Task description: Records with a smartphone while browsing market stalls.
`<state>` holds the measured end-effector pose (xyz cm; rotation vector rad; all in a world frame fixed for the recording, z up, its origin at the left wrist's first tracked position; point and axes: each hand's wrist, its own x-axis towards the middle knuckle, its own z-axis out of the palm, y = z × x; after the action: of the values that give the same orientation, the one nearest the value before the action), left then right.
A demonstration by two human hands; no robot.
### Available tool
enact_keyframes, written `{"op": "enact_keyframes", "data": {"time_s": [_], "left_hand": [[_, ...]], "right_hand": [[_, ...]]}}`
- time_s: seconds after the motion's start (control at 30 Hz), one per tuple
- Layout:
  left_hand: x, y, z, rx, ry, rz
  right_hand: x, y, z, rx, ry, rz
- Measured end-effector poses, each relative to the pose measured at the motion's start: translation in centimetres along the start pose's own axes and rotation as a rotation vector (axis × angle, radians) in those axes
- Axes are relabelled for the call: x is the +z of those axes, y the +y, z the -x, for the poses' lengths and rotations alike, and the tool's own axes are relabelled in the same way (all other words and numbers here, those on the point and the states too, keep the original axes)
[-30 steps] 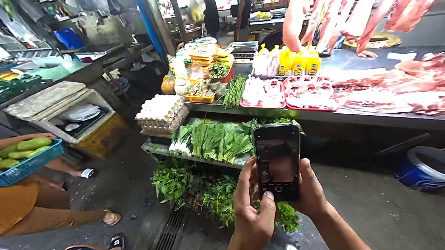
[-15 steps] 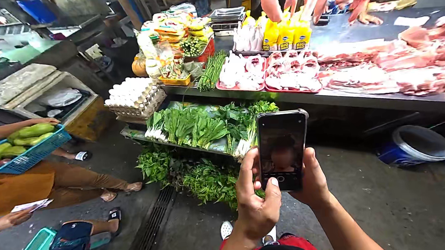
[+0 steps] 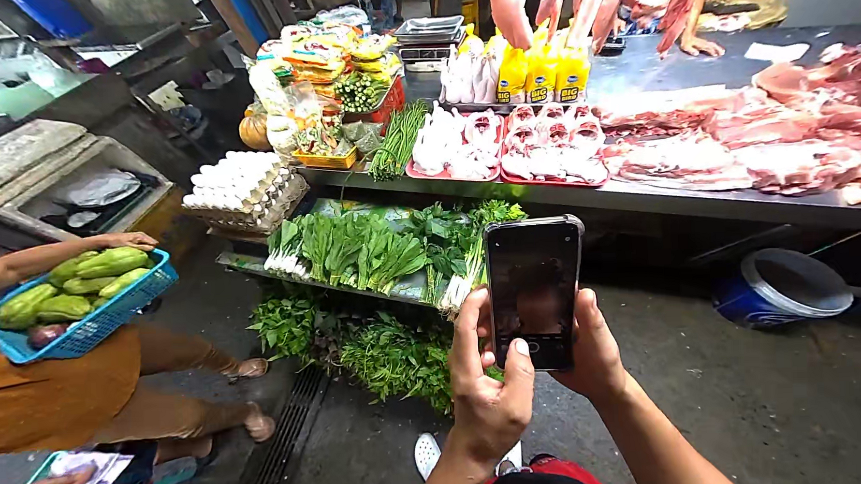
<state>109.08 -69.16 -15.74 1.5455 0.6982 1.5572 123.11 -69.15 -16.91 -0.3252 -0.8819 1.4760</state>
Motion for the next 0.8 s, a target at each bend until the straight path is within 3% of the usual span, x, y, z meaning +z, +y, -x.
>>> {"op": "enact_keyframes", "data": {"time_s": [0.8], "left_hand": [[1.3,-0.1,0.3,0.004,-0.020,0.012]], "right_hand": [[-0.7,-1.3,0.6,0.000,-0.015,-0.009]]}}
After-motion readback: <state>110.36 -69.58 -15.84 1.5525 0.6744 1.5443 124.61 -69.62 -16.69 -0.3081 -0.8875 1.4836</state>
